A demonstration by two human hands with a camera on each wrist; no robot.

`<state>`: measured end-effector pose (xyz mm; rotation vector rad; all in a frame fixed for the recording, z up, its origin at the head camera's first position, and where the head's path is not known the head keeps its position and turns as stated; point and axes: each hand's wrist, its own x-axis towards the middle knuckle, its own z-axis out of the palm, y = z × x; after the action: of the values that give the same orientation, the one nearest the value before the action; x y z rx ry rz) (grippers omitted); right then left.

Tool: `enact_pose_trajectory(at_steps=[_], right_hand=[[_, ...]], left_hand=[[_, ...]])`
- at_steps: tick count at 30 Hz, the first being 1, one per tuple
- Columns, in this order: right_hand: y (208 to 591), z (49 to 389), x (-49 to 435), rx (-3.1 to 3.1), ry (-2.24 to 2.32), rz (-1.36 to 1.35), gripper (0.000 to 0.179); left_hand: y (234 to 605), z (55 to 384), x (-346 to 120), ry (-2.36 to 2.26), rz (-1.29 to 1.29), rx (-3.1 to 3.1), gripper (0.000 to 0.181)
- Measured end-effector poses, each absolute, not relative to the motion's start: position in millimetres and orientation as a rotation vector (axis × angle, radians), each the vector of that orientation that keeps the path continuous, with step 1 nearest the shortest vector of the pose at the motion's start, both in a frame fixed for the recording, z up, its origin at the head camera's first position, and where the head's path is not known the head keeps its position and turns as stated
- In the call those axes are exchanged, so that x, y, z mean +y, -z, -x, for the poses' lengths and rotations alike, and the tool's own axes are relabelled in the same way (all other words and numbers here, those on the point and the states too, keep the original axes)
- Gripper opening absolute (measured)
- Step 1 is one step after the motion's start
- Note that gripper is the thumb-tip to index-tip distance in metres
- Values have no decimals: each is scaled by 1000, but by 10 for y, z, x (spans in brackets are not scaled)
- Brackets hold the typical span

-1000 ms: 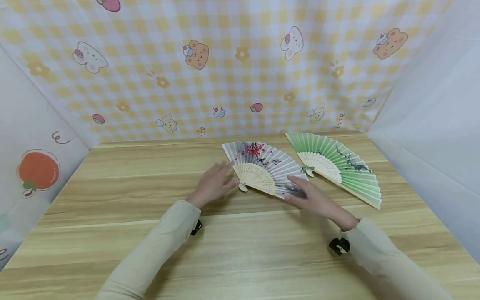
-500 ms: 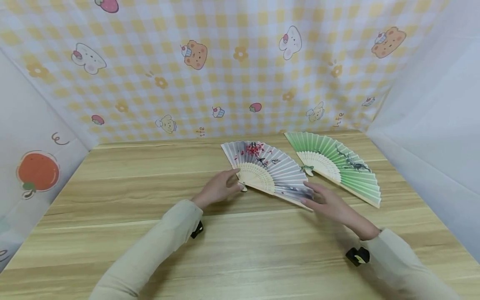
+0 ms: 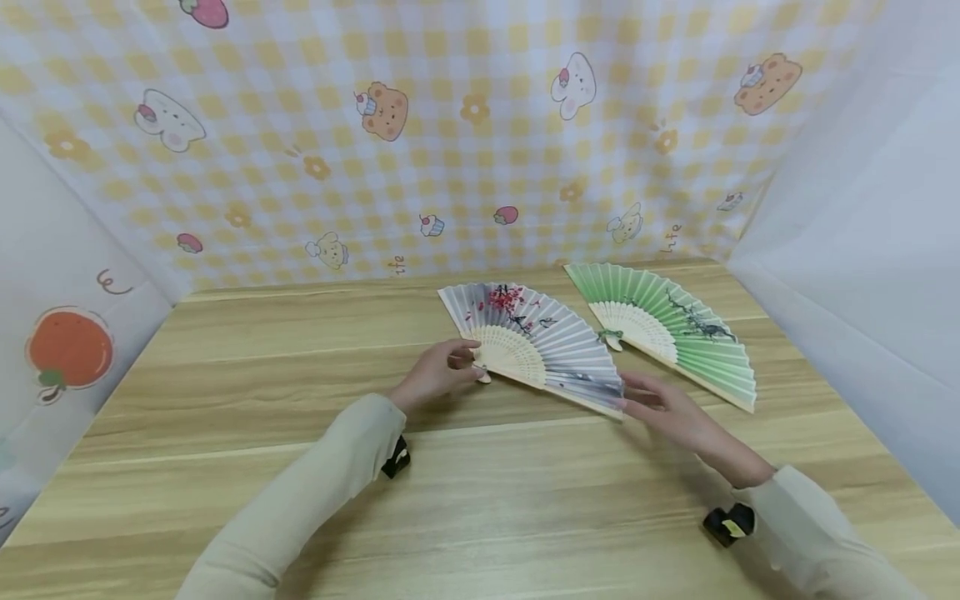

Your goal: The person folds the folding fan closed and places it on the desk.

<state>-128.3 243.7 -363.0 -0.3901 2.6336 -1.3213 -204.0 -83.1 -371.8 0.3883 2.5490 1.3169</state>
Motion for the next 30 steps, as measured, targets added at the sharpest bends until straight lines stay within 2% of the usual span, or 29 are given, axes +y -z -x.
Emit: enact_pose_trajectory(at_steps=[15,30], right_hand=[[3675,1297,2507,2162,1705,129,64],[3723,1320,2574,1867,1879,68,62]], left_hand=[[3777,2153,-887,-1413,-381,2426,40],[3809,2207,-825,-1448,-176,2377,26]])
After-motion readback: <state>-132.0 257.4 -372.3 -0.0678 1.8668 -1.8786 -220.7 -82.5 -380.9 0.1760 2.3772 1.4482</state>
